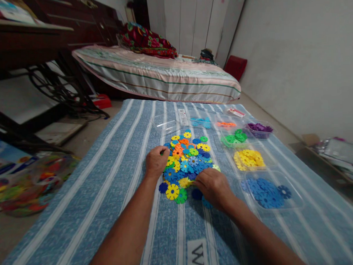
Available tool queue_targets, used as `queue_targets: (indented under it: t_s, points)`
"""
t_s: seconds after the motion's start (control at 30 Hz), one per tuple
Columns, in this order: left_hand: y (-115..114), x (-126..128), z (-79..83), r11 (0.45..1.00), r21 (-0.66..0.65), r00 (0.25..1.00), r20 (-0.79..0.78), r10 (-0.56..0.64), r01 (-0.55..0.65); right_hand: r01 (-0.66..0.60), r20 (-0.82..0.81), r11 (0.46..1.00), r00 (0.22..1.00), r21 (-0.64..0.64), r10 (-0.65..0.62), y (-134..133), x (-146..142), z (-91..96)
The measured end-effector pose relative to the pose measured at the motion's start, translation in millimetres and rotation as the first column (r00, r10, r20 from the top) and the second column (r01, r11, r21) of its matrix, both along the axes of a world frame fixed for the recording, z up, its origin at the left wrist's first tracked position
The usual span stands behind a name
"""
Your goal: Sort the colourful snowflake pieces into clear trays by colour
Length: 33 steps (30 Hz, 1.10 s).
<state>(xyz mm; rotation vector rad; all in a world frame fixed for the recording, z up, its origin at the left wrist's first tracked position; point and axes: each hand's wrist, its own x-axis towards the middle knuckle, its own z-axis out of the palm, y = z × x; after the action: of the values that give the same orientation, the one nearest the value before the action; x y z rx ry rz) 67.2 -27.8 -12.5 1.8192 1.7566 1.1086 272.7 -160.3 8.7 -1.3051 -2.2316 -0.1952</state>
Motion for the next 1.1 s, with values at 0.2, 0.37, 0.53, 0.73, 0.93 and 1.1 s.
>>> queue_targets:
  t_s: [0.2, 0.37, 0.53, 0.73, 0.93, 1.1]
  points:
    - [0, 0, -0.8, 1.0, 0.006, 1.0, 0.0, 0.001, -0.001, -0.008, 0.01, 0.988, 1.0, -0.156, 0.009, -3, -2, 1.5]
    - [0, 0, 0.1, 1.0, 0.004, 1.0, 0.004, 0.0, 0.0, -0.03, 0.001, 0.967, 1.0, -0.253, 0.031, -5, -2, 8.1]
    - [0, -1, 0.3, 1.0, 0.003, 1.0, 0.001, -0.007, 0.007, -0.018, -0.047, 0.979, 0.999, -0.205, 0.008, -5, 2, 10.5]
    - [0, 0, 0.8, 1.0, 0.004, 1.0, -0.004, -0.01, 0.01, 0.194, -0.097, 0.979, 0.975, -0.067, -0.2, 24, 40, 22.3]
    - [0, 0, 1.6, 1.0, -0.002, 1.0, -0.015, 0.003, -0.003, 0.514, -0.258, 0.834, 0.849, 0.2, -0.461, 67, 105, 61.5]
    - [1, 0, 0.9, 1.0, -0.011, 1.0, -0.01, 0.004, -0.004, 0.55, -0.351, 0.812, 0.812, 0.193, -0.467, 50, 107, 72.5]
